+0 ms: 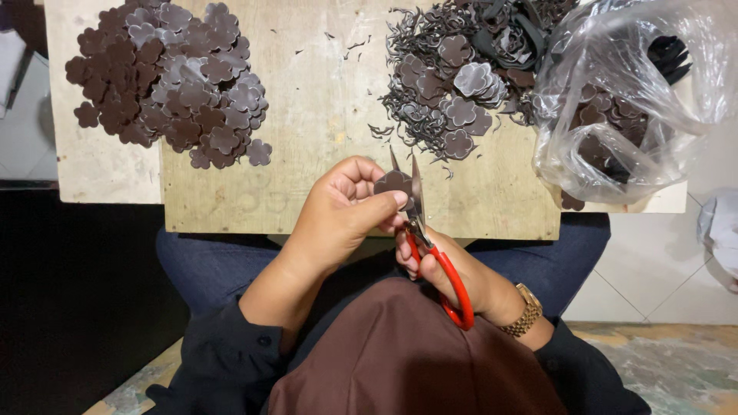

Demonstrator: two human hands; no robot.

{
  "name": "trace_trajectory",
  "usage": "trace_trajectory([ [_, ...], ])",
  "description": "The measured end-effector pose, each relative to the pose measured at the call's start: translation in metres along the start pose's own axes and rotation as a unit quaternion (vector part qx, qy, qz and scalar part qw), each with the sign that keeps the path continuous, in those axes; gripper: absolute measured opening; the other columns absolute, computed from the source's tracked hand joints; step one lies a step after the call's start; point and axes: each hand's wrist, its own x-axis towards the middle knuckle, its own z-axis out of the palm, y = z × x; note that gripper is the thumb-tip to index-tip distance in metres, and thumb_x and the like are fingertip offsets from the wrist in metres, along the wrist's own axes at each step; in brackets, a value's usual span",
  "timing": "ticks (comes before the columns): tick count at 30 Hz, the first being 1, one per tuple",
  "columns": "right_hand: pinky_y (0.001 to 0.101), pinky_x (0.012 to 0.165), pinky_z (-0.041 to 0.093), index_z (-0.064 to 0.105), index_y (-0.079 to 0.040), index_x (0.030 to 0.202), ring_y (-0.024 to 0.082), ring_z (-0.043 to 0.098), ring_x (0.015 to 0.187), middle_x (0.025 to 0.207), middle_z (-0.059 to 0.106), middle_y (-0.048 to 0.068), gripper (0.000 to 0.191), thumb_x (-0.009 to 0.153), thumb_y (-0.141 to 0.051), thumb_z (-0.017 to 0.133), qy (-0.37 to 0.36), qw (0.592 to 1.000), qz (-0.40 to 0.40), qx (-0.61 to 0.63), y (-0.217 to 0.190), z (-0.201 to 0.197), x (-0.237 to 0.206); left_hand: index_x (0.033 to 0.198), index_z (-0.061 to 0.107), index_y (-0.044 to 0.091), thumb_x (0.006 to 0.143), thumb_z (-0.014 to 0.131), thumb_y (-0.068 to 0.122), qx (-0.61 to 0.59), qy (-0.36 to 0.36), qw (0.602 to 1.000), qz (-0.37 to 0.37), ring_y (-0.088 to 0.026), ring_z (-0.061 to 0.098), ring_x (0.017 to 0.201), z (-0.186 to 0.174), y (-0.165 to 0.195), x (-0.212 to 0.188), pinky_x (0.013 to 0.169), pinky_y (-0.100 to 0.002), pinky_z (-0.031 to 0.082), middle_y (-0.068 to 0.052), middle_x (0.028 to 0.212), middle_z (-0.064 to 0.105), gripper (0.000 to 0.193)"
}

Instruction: The person uses red-handled scissors to trim the edges of small dark brown flower-shaped pieces. They pick up each piece, trim it, and place it into a growing pile on the left side of the table. Trimmed scraps accumulate on the right side.

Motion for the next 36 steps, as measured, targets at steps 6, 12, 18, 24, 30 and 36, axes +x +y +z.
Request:
trace_trajectory([
  [6, 0.0253, 0.084, 0.044, 0.041, 0.001, 0.142, 0.012, 0.043, 0.092, 0.108, 0.046, 0.002, 0.08, 0.101, -0.068, 0.048, 0.01, 1.0, -0.003, -0.016, 0.005, -0.001, -0.002, 0.1, 0.06, 0.002, 0.094, 0.069, 0.003, -0.004, 0.008, 1.0, -0.018, -0.011, 0.071, 0.073, 0.002, -0.002, 0.002, 0.067, -0.025, 0.061, -0.007, 0.088, 0.072, 0.01],
  [12, 0.0257, 0.085, 0.044, 0.04, 0.002, 0.143, 0.012, 0.044, 0.092, 0.108, 0.048, 0.003, 0.082, 0.101, -0.068, 0.048, 0.007, 1.0, 0.016, -0.005, 0.007, 0.0, -0.003, 0.101, 0.062, 0.001, 0.094, 0.069, 0.004, -0.022, 0.008, 0.999, -0.034, -0.01, 0.07, 0.073, -0.001, 0.001, -0.001, 0.068, -0.025, 0.061, -0.007, 0.09, 0.072, 0.01],
  [18, 0.0243, 0.079, 0.041, 0.046, 0.001, 0.134, 0.011, 0.041, 0.086, 0.101, 0.047, 0.001, 0.077, 0.101, -0.068, 0.047, 0.045, 0.999, -0.002, 0.004, 0.013, 0.005, 0.002, 0.1, 0.063, 0.001, 0.096, 0.069, 0.006, -0.007, -0.011, 0.999, -0.035, -0.01, 0.069, 0.073, -0.006, 0.0, -0.001, 0.068, -0.024, 0.059, -0.007, 0.089, 0.072, 0.009],
  [24, 0.0254, 0.079, 0.038, 0.049, 0.001, 0.121, 0.011, 0.039, 0.086, 0.099, 0.044, 0.001, 0.071, 0.105, -0.068, 0.048, 0.049, 0.998, 0.009, 0.038, 0.012, 0.01, 0.003, 0.099, 0.063, 0.002, 0.095, 0.069, 0.006, -0.027, -0.011, 0.999, -0.037, -0.009, 0.068, 0.073, -0.009, 0.002, -0.002, 0.068, -0.024, 0.059, -0.005, 0.087, 0.071, 0.009],
  [30, 0.0251, 0.077, 0.039, 0.046, -0.004, 0.126, 0.011, 0.039, 0.083, 0.098, 0.044, 0.0, 0.075, 0.096, -0.073, 0.048, 0.041, 0.998, 0.02, 0.032, -0.001, 0.016, 0.009, 0.098, 0.064, 0.001, 0.095, 0.069, 0.005, -0.024, -0.022, 0.999, -0.029, -0.009, 0.068, 0.073, -0.011, 0.001, -0.003, 0.068, -0.024, 0.058, -0.005, 0.087, 0.071, 0.008],
  [36, 0.025, 0.07, 0.036, 0.048, -0.005, 0.107, 0.01, 0.036, 0.078, 0.088, 0.041, -0.001, 0.065, 0.1, -0.07, 0.05, 0.044, 0.997, 0.043, 0.043, -0.003, 0.017, 0.01, 0.099, 0.064, 0.001, 0.095, 0.069, 0.004, -0.03, -0.027, 0.999, -0.026, -0.009, 0.067, 0.073, -0.018, -0.001, -0.003, 0.068, -0.024, 0.058, -0.006, 0.087, 0.071, 0.007],
])
